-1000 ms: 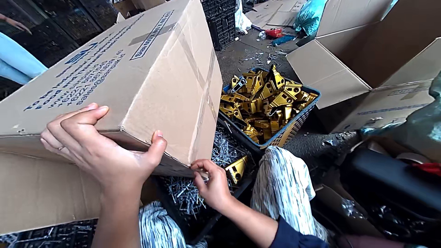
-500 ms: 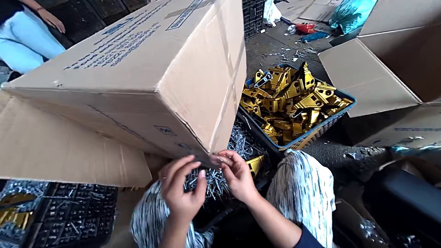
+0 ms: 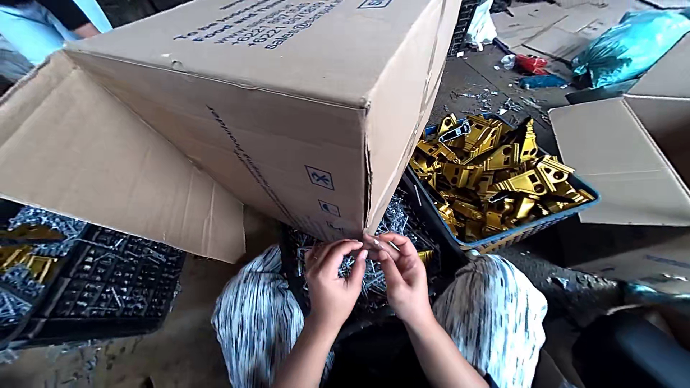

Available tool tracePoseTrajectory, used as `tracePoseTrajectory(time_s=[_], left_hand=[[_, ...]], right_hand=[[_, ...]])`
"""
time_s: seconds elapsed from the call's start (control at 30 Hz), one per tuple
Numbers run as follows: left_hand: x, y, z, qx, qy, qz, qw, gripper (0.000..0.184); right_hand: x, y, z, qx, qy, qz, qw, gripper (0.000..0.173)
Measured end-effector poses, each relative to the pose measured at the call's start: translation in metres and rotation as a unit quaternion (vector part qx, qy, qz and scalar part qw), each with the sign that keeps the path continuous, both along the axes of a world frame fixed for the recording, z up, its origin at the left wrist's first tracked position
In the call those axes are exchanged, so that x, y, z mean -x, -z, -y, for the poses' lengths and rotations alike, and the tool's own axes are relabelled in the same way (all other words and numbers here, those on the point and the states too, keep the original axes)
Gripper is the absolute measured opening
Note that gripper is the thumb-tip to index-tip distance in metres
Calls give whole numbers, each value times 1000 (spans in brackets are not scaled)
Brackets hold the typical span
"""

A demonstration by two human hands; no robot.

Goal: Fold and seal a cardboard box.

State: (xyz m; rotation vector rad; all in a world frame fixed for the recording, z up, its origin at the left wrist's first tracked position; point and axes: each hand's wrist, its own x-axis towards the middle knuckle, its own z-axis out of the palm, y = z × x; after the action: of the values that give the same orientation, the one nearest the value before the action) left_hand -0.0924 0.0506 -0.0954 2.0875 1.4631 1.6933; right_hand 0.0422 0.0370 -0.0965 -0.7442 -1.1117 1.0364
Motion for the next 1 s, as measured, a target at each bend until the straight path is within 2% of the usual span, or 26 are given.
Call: tracePoseTrajectory(time_s=[0.3,0.37,0.43,0.5,0.57,0.73,0.87,0.97,1.0], left_hand=[[-7,-11,-1,-19,-16,-41,999,11],[-4,-10,-2,13,-7,-7,1000,13],[2,-11,-2,111,42,55,991,19],[9,-16,-3,258,121,143,948,24],[11,-20,-8,350,176,228,891,29],[6,-22,-16,419,218,337,814,27],[-4,-22,-18,467,205,456,729,23],[-7,-23,-18,492,213,503,678,24],[-7,-23,-17,495,216,511,668,24]], right_hand=[[0,1,3,-19,19,28,999,16],[-1,1,3,-22,20,31,999,15],[-2,2,2,-21,23,39,999,15],[-2,4,2,-22,24,46,998,15],[-1,4,2,-28,32,54,998,15],[-4,4,0,-43,57,91,993,14],[-1,10,0,-59,84,140,985,14],[6,16,-2,-42,90,161,982,27],[8,17,-3,-30,89,168,981,26]])
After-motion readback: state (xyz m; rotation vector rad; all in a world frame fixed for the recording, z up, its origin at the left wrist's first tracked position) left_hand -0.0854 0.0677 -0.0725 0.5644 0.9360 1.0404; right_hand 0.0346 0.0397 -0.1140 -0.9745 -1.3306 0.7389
